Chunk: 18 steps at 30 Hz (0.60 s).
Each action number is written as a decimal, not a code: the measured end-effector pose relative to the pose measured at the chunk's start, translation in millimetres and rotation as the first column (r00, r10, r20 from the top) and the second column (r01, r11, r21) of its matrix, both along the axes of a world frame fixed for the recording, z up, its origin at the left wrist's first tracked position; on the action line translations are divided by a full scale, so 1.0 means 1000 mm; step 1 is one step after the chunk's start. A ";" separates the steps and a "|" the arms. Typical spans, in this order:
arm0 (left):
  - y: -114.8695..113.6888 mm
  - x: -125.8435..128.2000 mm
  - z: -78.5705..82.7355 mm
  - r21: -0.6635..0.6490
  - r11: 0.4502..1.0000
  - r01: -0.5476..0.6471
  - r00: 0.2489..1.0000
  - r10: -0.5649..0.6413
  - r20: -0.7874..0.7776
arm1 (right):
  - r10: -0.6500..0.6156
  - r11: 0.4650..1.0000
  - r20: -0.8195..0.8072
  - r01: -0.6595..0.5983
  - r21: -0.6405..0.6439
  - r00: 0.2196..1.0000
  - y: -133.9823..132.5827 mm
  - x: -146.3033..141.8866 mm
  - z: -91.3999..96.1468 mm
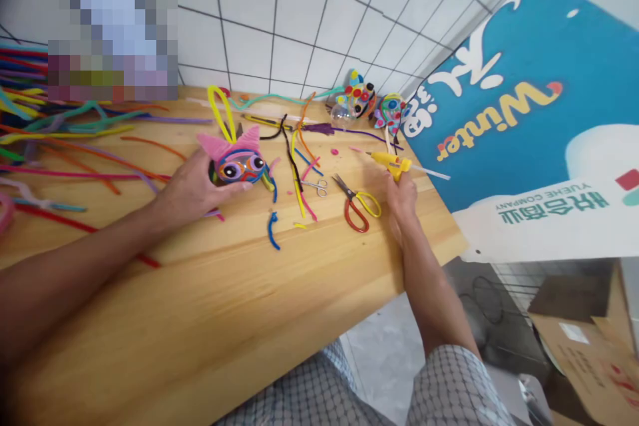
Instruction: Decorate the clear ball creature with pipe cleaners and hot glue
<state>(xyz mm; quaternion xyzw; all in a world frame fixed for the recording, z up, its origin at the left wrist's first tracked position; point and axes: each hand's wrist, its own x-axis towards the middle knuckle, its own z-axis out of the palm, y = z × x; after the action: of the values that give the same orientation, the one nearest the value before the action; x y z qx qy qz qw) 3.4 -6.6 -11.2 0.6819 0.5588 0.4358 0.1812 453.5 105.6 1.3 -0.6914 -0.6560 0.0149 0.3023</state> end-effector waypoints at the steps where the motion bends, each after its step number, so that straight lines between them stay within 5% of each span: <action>1: 0.000 0.000 0.001 0.003 1.000 0.008 1.000 -0.008 0.005 | -0.059 0.997 -0.003 0.058 -0.044 0.998 0.002 0.001 -0.005; 3: 0.000 0.000 0.002 0.000 1.000 0.018 1.000 -0.018 0.012 | -0.165 0.981 -0.021 0.162 -0.106 0.986 0.003 0.003 -0.011; 6: 0.000 0.000 0.003 -0.028 1.000 0.005 1.000 -0.004 0.013 | -0.107 0.990 -0.023 0.105 -0.099 0.994 -0.002 0.012 -0.011; 11: -0.001 0.001 0.004 -0.052 0.999 -0.004 1.000 0.005 0.009 | -0.028 0.990 0.056 0.020 0.142 0.998 -0.054 0.010 0.004; 14: -0.001 0.001 0.005 -0.029 0.999 0.031 0.999 -0.031 0.018 | 0.281 0.953 0.079 -0.288 0.090 0.956 -0.098 -0.032 0.015; 18: -0.001 0.001 0.005 -0.036 0.999 0.019 0.999 -0.018 0.031 | 0.643 0.766 0.106 -0.634 -0.107 0.759 -0.134 -0.101 0.020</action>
<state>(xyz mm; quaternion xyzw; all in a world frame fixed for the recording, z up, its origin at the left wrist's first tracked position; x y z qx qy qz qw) 4.0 -7.8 -6.0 0.6769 0.5574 0.4344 0.2061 352.2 -28.8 21.0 -0.4354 -0.8703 0.0909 0.2112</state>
